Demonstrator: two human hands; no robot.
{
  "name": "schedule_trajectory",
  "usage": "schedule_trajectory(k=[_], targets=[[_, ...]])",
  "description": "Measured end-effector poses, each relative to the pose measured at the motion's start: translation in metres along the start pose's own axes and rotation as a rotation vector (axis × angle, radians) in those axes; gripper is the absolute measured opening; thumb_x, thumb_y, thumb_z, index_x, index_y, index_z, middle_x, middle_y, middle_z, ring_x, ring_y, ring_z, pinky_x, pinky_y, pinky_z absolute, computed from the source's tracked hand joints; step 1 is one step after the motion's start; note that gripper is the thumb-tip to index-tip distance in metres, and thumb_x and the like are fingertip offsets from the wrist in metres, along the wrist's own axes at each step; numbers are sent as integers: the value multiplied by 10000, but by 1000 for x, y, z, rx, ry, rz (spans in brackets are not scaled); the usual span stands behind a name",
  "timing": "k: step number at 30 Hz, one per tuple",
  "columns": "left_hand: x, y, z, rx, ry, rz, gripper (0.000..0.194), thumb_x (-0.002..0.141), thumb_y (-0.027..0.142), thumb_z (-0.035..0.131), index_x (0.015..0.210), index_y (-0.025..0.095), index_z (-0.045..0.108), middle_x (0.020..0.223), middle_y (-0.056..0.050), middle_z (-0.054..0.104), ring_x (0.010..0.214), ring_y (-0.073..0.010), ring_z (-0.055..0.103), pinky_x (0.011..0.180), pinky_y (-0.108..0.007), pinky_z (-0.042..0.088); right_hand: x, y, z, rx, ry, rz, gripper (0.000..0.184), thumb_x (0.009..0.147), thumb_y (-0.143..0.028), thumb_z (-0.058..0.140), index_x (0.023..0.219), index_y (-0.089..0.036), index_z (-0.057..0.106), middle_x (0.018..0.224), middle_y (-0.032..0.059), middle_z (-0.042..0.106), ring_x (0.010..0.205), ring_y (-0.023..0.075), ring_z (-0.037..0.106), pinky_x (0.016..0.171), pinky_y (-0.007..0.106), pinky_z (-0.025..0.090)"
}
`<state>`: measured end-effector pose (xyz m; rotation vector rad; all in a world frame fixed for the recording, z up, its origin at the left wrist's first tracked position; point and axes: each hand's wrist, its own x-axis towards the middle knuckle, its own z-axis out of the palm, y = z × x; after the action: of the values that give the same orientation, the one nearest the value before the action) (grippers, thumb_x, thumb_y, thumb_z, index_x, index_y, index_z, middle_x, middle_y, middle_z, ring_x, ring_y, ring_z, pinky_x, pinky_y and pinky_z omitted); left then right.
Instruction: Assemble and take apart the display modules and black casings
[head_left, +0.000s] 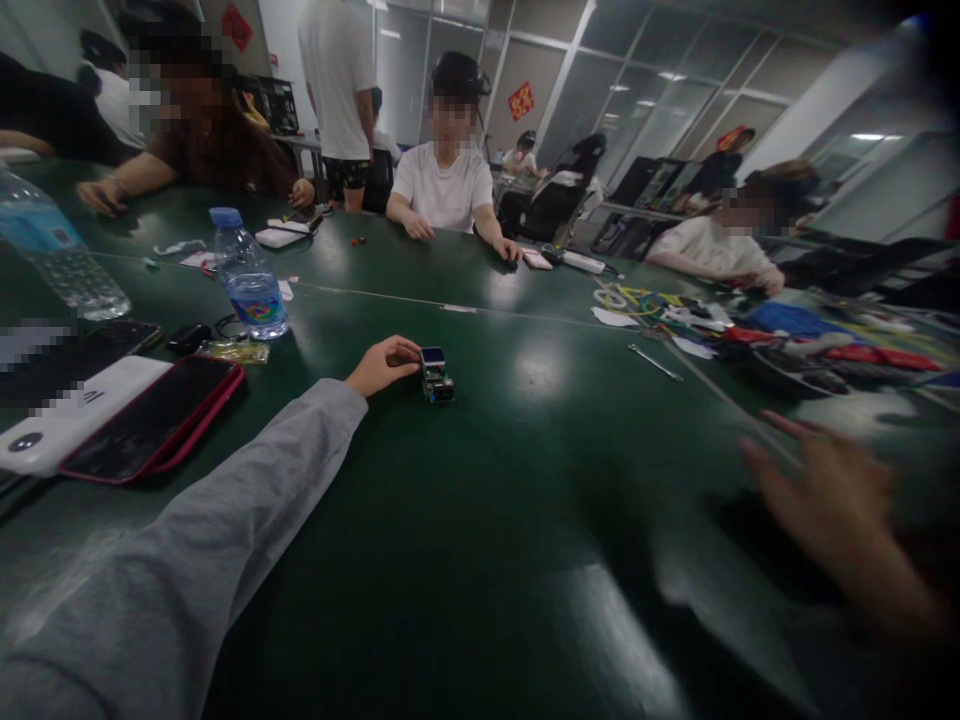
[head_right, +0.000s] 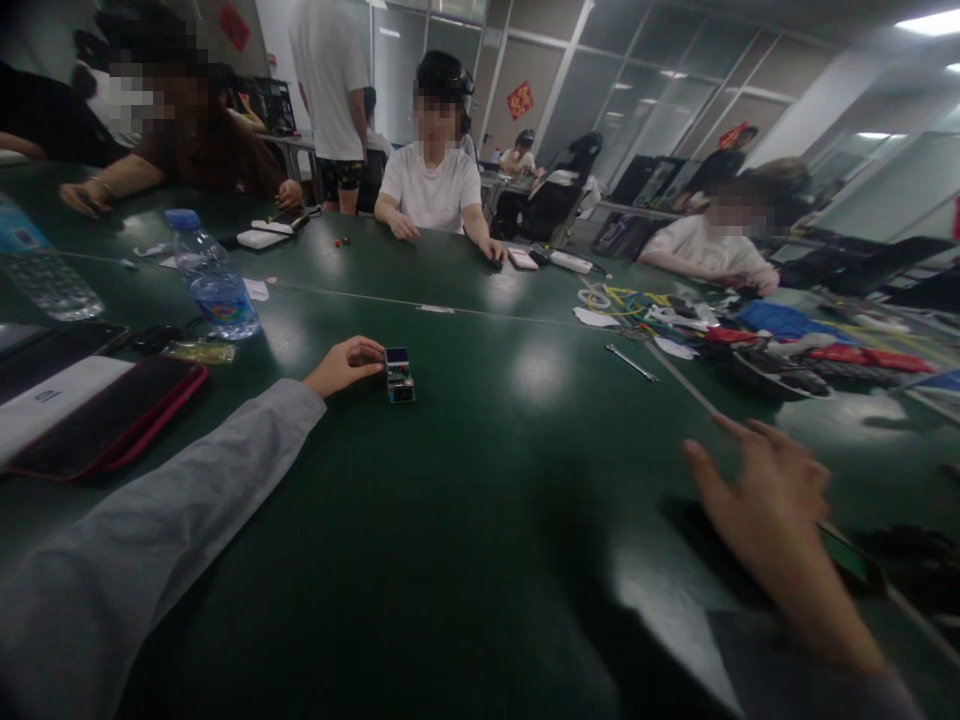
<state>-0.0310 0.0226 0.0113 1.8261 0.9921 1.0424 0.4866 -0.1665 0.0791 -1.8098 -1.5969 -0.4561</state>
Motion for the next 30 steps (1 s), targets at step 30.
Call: schedule_trajectory(k=[30], targets=[[11,-21,1,-175,158,35,295,778,237,674,1045,145,590,1012,-84,661,999,-203,630,964,-442,456,-8,-288,188,730,-397,-184,466,848,-379,626,1272,-201,545,1228,114,573,1166,283,480,994,476,422]])
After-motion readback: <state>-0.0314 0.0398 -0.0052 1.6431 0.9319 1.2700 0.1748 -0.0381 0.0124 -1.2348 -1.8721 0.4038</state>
